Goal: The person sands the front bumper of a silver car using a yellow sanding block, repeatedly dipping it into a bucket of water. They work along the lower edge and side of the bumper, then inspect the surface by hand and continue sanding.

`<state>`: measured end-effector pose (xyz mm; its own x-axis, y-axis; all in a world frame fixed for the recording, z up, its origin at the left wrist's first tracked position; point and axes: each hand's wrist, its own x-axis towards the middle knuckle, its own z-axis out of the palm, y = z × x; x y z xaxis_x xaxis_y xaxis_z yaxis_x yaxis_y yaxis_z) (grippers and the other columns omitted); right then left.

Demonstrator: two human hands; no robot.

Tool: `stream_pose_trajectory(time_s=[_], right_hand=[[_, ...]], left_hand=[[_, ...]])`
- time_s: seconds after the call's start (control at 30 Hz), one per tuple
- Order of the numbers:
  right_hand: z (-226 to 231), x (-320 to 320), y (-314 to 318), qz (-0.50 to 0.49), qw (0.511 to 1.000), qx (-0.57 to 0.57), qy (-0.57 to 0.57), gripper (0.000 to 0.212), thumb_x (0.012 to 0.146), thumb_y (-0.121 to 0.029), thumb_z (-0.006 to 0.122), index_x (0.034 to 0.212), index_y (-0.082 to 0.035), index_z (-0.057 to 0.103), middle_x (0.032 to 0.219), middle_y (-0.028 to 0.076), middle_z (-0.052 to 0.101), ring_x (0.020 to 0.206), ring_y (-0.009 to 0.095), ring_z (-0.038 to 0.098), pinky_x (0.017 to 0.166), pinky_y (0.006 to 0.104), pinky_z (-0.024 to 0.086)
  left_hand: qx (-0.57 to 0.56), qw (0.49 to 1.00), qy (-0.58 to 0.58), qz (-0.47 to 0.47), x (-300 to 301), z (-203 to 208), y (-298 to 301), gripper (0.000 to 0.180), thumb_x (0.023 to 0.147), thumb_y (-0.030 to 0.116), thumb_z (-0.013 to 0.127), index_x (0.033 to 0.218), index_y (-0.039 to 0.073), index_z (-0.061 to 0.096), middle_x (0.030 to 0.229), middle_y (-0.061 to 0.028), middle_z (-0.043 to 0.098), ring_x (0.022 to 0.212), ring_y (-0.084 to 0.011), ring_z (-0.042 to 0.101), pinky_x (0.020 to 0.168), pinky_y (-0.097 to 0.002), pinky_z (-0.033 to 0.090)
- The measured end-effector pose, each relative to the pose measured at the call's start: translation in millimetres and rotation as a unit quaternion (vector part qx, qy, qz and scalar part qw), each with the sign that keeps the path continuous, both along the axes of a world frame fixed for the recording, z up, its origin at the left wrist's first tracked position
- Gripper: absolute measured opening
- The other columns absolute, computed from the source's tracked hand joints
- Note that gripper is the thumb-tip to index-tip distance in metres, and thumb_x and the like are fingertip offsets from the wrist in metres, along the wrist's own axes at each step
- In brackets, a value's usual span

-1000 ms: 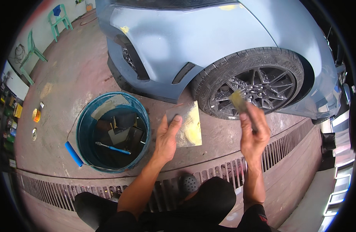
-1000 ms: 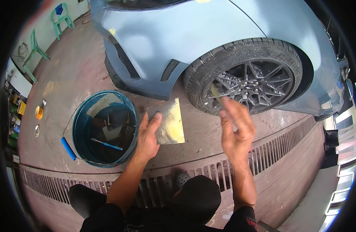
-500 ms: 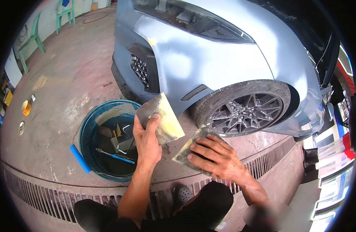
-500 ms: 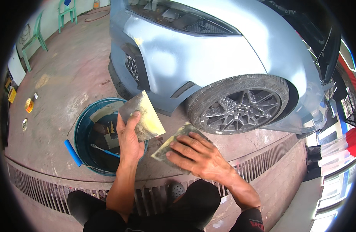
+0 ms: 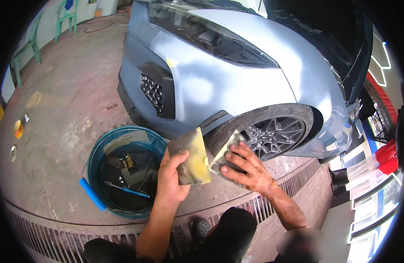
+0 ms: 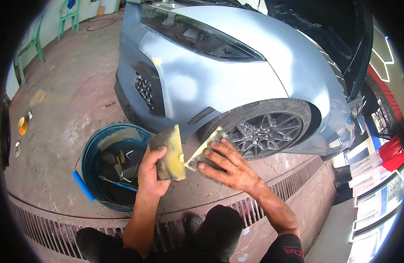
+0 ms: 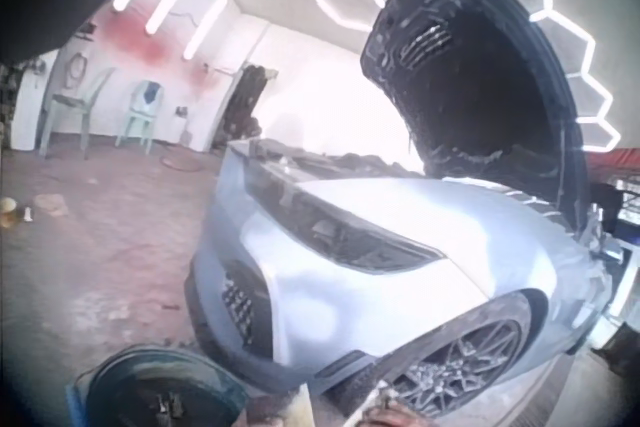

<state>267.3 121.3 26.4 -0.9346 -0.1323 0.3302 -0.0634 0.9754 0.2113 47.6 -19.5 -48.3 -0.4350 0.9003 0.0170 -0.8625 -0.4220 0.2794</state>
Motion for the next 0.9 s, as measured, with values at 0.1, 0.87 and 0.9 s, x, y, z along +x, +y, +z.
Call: stream_pose_trajectory(time_s=[0.1,0.87,0.9], right_hand=[[-2.5,6.8,3.2,-0.041,0.999,0.019,-0.025,0.072,0.077,-0.005,0.078,0.146,-0.024,0.068,0.146,0.008,0.063,0.141,0.035,0.058,0.122,0.0590,0.049],[61.4,-12.4,-0.6,-0.168,0.951,0.053,0.255,0.066,0.072,0.017,0.071,0.135,-0.005,0.073,0.128,0.017,0.072,0.118,0.037,0.071,0.099,0.0465,0.059],[60.4,-13.7,-3.5,-0.183,0.949,0.036,0.253,0.067,0.072,0.017,0.071,0.135,-0.004,0.073,0.128,0.017,0.072,0.118,0.037,0.071,0.099,0.0465,0.059]], left_hand=[[0.040,0.999,0.000,0.024,-6.4,15.8,-7.2,0.036,0.102,0.009,0.063,0.138,0.005,0.063,0.126,-0.0058,0.073,0.115,-0.0194,0.071,0.101,-0.0388,0.057],[-0.012,0.999,0.014,0.038,-22.3,13.7,-11.8,0.032,0.104,0.022,0.065,0.132,0.009,0.066,0.112,-0.0052,0.077,0.091,-0.0212,0.078,0.059,-0.0420,0.062],[-0.020,0.999,0.015,0.042,-21.1,16.3,-12.0,0.033,0.103,0.023,0.065,0.133,0.009,0.065,0.111,-0.0051,0.077,0.091,-0.0214,0.078,0.058,-0.0425,0.062]])
